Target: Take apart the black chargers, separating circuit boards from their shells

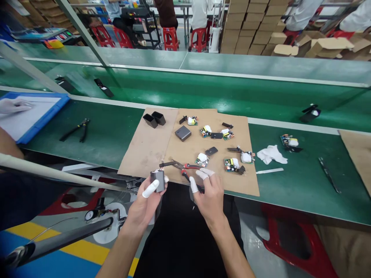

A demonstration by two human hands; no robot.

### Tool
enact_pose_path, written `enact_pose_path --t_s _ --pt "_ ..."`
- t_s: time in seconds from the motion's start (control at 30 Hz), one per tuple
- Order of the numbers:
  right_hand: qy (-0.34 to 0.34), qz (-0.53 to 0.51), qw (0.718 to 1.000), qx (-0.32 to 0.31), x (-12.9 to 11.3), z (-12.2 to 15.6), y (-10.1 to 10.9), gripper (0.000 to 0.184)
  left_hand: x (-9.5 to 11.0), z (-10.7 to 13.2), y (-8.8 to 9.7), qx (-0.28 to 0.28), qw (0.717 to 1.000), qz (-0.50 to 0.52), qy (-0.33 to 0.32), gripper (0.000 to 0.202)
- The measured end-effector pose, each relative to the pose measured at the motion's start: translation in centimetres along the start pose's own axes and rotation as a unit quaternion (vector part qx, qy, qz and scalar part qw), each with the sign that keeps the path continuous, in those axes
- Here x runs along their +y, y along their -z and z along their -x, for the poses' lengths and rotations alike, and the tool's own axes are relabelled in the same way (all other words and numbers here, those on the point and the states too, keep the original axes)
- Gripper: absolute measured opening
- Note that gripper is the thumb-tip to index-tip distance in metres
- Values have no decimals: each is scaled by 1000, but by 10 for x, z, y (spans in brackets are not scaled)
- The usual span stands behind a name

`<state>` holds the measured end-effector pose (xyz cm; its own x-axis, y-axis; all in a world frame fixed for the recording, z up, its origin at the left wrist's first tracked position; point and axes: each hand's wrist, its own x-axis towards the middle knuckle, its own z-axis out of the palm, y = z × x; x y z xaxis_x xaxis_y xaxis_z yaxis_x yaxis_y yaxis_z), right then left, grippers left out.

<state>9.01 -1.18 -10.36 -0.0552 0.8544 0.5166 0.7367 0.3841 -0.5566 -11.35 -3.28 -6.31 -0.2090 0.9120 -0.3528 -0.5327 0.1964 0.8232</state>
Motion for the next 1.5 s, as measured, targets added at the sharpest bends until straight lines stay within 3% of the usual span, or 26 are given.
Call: enact_pose_path --t_s 0.17,0.53,0.63,0.73,0.9,1.03,1.2,1.37,1.5 --pt "43 145 984 -91 1 2 -8 21 9 -9 22 42 997 -54 -34 46" --pt "52 157 966 -200 -22 -10 -7 11 4 -38 46 85 983 -110 -118 57" --pt "25 79 982 -168 -22 -8 -8 10 5 -42 49 67 980 -142 -124 58" --pt "12 35 988 -148 -18 -7 -3 12 10 -44 51 14 974 -186 -131 53" --pt "81 205 951 -215 -19 -14 7 25 14 -47 53 -23 960 -243 -134 50" --pt "129 259 921 -259 -26 -21 9 24 12 -44 53 -25 948 -283 -143 46" --pt "131 252 922 -263 -27 -28 12 18 17 -33 49 -73 908 -364 -195 50" --pt "131 165 939 -272 -19 -25 8 16 31 -29 40 -121 850 -433 -273 48" --pt "46 34 967 -249 -11 -30 16 20 45 -27 34 -122 800 -504 -302 37"
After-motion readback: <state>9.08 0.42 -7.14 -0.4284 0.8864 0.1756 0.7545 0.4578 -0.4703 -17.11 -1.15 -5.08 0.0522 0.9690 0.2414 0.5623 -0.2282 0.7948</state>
